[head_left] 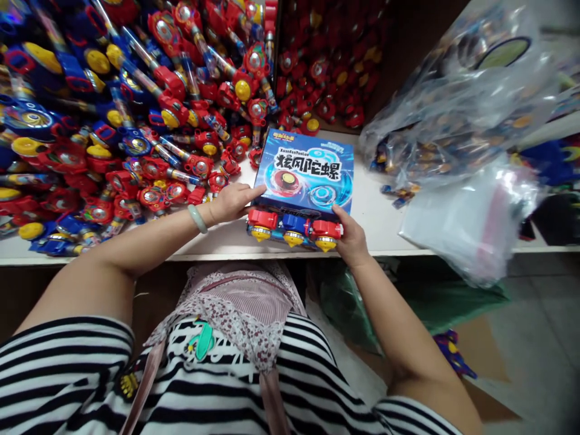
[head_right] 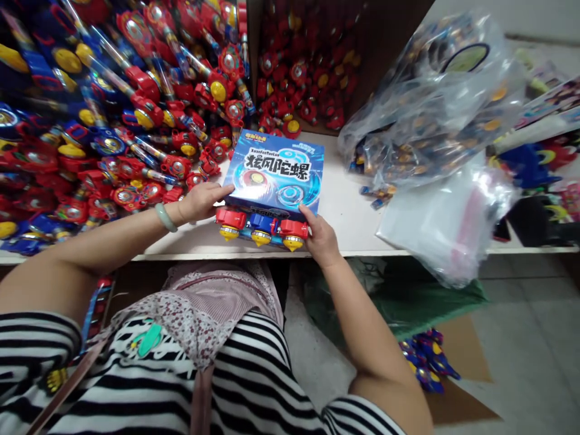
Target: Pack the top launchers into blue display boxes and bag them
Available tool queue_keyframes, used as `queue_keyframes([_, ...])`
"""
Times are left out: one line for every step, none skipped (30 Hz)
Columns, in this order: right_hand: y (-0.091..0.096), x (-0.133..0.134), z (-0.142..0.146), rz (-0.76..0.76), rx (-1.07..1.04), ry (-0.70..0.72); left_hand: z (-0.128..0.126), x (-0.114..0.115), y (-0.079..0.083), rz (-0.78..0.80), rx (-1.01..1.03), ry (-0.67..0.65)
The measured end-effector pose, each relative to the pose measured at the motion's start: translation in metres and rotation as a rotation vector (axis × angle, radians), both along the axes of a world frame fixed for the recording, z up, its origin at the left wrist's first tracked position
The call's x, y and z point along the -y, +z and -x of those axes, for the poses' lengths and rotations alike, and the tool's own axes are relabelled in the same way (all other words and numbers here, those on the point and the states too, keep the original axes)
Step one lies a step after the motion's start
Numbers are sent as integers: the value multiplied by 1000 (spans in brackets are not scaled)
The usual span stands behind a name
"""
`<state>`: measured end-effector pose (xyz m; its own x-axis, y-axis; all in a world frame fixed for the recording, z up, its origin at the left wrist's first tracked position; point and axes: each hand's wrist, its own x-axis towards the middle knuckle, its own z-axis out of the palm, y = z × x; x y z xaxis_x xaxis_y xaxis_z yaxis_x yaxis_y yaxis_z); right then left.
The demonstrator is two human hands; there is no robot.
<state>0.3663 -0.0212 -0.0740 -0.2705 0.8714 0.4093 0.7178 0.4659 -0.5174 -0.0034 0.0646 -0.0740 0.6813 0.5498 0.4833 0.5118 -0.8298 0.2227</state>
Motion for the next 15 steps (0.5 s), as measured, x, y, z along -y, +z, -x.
queue_keyframes([2,1,-2,-10,32,18,3,0,1,18,4,-27])
queue_keyframes([4,4,-6,-12,68,36,7,2,3,45,6,-52])
queue_keyframes([6,7,-10,-6,94,48,12,4,4,83,17,-71])
queue_keyframes([8,12,-16,6,97,54,18,6,6,129,49,-83])
queue_keyframes([8,19,-22,13,68,47,23,7,6,182,111,-84])
queue_keyframes([6,26,-28,11,11,20,26,8,7,239,211,-65])
queue_keyframes([3,33,-33,9,-54,-27,28,6,7,298,343,-24])
queue_keyframes([-2,41,-35,19,-107,-78,26,1,8,366,492,37])
queue_keyframes([-8,47,-36,47,-128,-116,21,-7,8,447,640,109])
queue_keyframes([-15,52,-34,94,-113,-132,13,-17,9,543,775,180])
queue_keyframes([-22,56,-30,153,-70,-132,2,-30,9,650,888,237])
queue_keyframes([-29,58,-24,210,-17,-123,-12,-44,9,765,980,277])
queue_keyframes([-35,59,-17,252,28,-122,-26,-59,9,876,1052,297])
queue_keyframes([-40,59,-9,273,55,-145,-41,-73,9,973,1110,312])
queue_keyframes([-44,58,-1,278,66,-191,-54,-84,8,1050,1148,326])
